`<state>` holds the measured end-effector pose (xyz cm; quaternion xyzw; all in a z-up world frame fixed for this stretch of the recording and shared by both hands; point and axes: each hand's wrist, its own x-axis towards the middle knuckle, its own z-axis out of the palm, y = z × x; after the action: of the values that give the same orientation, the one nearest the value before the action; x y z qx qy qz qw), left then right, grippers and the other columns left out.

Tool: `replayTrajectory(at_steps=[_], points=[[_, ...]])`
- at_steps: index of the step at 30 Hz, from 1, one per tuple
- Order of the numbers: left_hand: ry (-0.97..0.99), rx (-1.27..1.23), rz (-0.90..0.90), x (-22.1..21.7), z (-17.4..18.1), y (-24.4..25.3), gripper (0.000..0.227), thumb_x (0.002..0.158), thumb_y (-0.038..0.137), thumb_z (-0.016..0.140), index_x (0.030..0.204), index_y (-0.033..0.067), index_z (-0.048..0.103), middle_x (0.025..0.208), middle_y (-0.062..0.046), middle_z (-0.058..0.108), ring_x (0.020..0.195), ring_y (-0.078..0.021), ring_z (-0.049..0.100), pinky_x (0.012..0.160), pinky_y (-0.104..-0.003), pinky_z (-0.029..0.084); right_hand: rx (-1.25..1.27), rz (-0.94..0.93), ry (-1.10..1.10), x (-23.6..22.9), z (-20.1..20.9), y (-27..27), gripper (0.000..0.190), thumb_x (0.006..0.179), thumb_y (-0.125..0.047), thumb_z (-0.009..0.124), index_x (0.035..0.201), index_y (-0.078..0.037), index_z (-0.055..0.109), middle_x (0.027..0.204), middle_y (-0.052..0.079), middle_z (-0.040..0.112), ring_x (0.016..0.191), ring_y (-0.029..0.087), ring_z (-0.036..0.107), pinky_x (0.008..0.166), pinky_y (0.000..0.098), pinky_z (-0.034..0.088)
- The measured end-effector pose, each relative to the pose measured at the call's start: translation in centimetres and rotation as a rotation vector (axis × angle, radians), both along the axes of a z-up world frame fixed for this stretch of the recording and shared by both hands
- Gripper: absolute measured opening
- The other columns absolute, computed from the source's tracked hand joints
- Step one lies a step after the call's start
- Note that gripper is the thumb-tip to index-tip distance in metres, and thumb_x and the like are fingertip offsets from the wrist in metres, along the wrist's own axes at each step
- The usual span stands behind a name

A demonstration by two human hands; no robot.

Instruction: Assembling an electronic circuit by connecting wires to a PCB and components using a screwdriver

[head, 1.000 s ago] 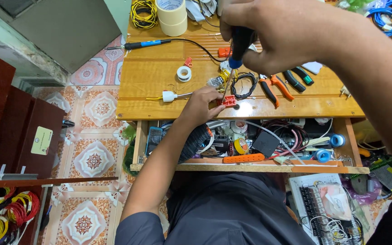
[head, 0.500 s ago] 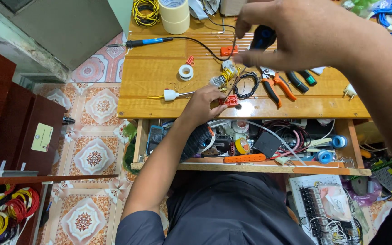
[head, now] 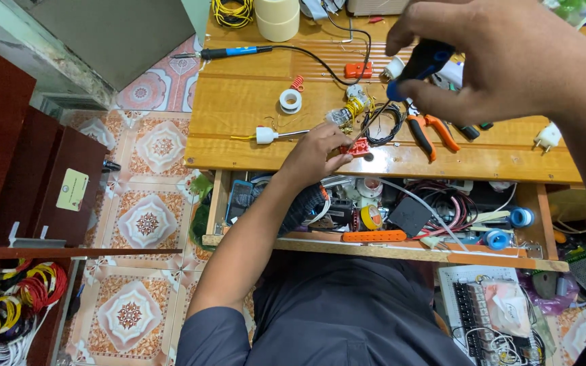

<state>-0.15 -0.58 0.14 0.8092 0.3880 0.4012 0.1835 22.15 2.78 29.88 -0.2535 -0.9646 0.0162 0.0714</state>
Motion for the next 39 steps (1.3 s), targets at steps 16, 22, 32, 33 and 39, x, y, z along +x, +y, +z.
replayTrajectory(at_steps=[16, 22, 32, 33, 39], points=[[0.014, -0.014, -0.06, -0.2, 0.6, 0.1, 0.027, 0.087, 0.0, 0.08, 0.112, 0.0086, 0.073, 0.105, -0.009, 0.06, 0.093, -0.0286, 0.06, 0.074, -0.04, 0.048, 0.01, 0.232, 0.194, 0.5, 0.3, 0.0, 0.034, 0.082, 0.002, 0.064, 0.116, 0.0, 0.067, 0.107, 0.014, 0.065, 0.099, 0.032, 0.061, 0.082, 0.0424, 0.048], [0.033, -0.029, -0.033, 0.1, 0.8, 0.0, 0.02, 0.091, 0.004, 0.077, 0.11, 0.0081, 0.075, 0.102, -0.006, 0.058, 0.091, -0.0278, 0.059, 0.072, -0.04, 0.047, 0.05, 0.21, 0.147, 1.2, -0.2, 0.0, 0.021, 0.104, -0.02, 0.074, 0.112, -0.002, 0.068, 0.099, 0.014, 0.063, 0.09, 0.032, 0.064, 0.075, 0.0431, 0.048], [0.265, 0.036, 0.031, 0.3, 0.9, 0.0, 0.021, 0.093, 0.011, 0.072, 0.111, 0.0151, 0.063, 0.109, -0.005, 0.058, 0.094, -0.0279, 0.057, 0.077, -0.041, 0.045, 0.04, 0.247, 0.2, 2.5, 0.0, -1.3, 0.014, 0.101, -0.009, 0.07, 0.112, -0.001, 0.068, 0.111, 0.016, 0.066, 0.103, 0.03, 0.066, 0.087, 0.0406, 0.053], [0.286, 0.063, 0.048, 0.3, 0.9, -0.1, 0.023, 0.092, 0.01, 0.073, 0.111, 0.0167, 0.063, 0.11, -0.004, 0.058, 0.095, -0.0267, 0.057, 0.077, -0.04, 0.045, 0.03, 0.22, 0.217, 2.8, 0.1, -1.6, 0.014, 0.101, -0.008, 0.071, 0.112, 0.001, 0.068, 0.111, 0.017, 0.065, 0.102, 0.032, 0.065, 0.089, 0.0411, 0.052], [0.244, 0.127, 0.048, 0.5, 1.8, -0.4, 0.015, 0.101, 0.027, 0.063, 0.105, 0.0127, 0.063, 0.106, -0.004, 0.063, 0.098, -0.0259, 0.06, 0.081, -0.041, 0.047, 0.086, 0.139, 0.275, 8.3, -0.4, -1.4, 0.019, 0.101, 0.003, 0.077, 0.115, 0.014, 0.068, 0.115, 0.028, 0.065, 0.11, 0.04, 0.065, 0.099, 0.048, 0.053]])
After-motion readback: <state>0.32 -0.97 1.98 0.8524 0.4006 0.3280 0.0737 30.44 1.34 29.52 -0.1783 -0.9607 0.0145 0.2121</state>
